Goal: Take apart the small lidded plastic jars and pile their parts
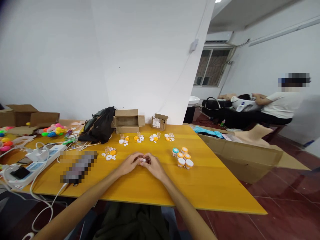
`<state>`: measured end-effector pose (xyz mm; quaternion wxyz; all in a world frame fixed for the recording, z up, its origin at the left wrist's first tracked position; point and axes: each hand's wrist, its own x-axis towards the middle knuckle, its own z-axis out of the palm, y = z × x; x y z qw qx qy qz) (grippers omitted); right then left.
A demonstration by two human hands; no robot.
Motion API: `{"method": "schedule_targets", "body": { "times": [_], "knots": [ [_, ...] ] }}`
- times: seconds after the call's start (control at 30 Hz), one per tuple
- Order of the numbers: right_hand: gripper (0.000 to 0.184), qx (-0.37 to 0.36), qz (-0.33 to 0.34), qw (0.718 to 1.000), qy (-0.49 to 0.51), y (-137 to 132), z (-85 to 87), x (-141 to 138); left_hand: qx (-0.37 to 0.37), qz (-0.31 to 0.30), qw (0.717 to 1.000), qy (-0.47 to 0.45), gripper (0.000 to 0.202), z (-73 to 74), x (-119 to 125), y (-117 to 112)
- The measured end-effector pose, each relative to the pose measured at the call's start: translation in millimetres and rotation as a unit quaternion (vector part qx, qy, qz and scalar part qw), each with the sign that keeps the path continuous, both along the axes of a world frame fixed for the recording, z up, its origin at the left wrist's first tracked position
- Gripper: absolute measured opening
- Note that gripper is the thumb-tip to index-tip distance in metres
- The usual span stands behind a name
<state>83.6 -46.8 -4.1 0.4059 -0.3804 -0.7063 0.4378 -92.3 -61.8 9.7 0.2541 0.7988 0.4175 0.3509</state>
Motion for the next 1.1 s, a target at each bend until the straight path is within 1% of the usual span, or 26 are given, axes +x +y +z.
{"method": "schedule_targets", "body": {
  "times": [0.07,0.1,0.13,0.2,0.3,0.37,0.43,0.5,0.6,0.73,0.83,0.9,1.0,1.07,1.1],
  "knots": [
    [0.034,-0.014,0.003,1.000,0.025,2,-1.7,2,-0.009,0.003,1.000,0.010,0.027,-0.4,2,3],
    [0.037,-0.019,0.001,0.999,0.035,3,-2.9,3,-0.008,0.021,1.000,0.021,0.027,-0.6,2,4],
    [0.040,-0.023,-0.002,0.999,0.043,4,-4.2,4,-0.003,0.048,0.998,0.039,0.028,-0.9,2,5],
    [0.044,-0.025,-0.016,0.998,0.054,6,-6.8,5,0.017,0.124,0.988,0.095,0.032,-2.0,1,5],
    [0.046,-0.024,-0.040,0.997,0.065,8,-9.4,4,0.048,0.240,0.950,0.194,0.034,-4.0,-1,8],
    [0.047,-0.022,-0.053,0.996,0.072,8,-10.2,4,0.058,0.287,0.924,0.246,0.031,-4.8,-2,12],
    [0.048,-0.019,-0.062,0.995,0.076,8,-10.7,4,0.065,0.312,0.905,0.282,0.031,-4.9,-2,17],
    [0.049,-0.015,-0.066,0.995,0.078,7,-10.8,4,0.069,0.328,0.893,0.300,0.033,-4.6,-3,23],
    [0.050,-0.011,-0.065,0.995,0.075,6,-10.2,5,0.064,0.345,0.886,0.304,0.035,-3.3,-3,33],
    [0.050,-0.014,-0.061,0.995,0.074,5,-8.8,5,0.059,0.363,0.886,0.283,0.036,-1.2,-5,43],
    [0.049,-0.011,-0.065,0.995,0.077,5,-8.3,4,0.057,0.360,0.897,0.250,0.034,-0.9,-6,44],
    [0.048,-0.007,-0.067,0.995,0.078,6,-8.0,4,0.058,0.329,0.920,0.206,0.030,-1.3,-4,38],
    [0.046,-0.016,-0.074,0.993,0.085,6,-7.0,4,0.040,0.225,0.969,0.090,0.029,-2.3,3,24],
    [0.049,-0.029,-0.079,0.992,0.093,6,-5.7,5,0.005,0.140,0.990,0.013,0.032,-3.0,10,13],
    [0.050,-0.033,-0.081,0.991,0.097,6,-4.8,5,-0.007,0.099,0.995,-0.014,0.031,-3.5,13,8]
  ]
}}
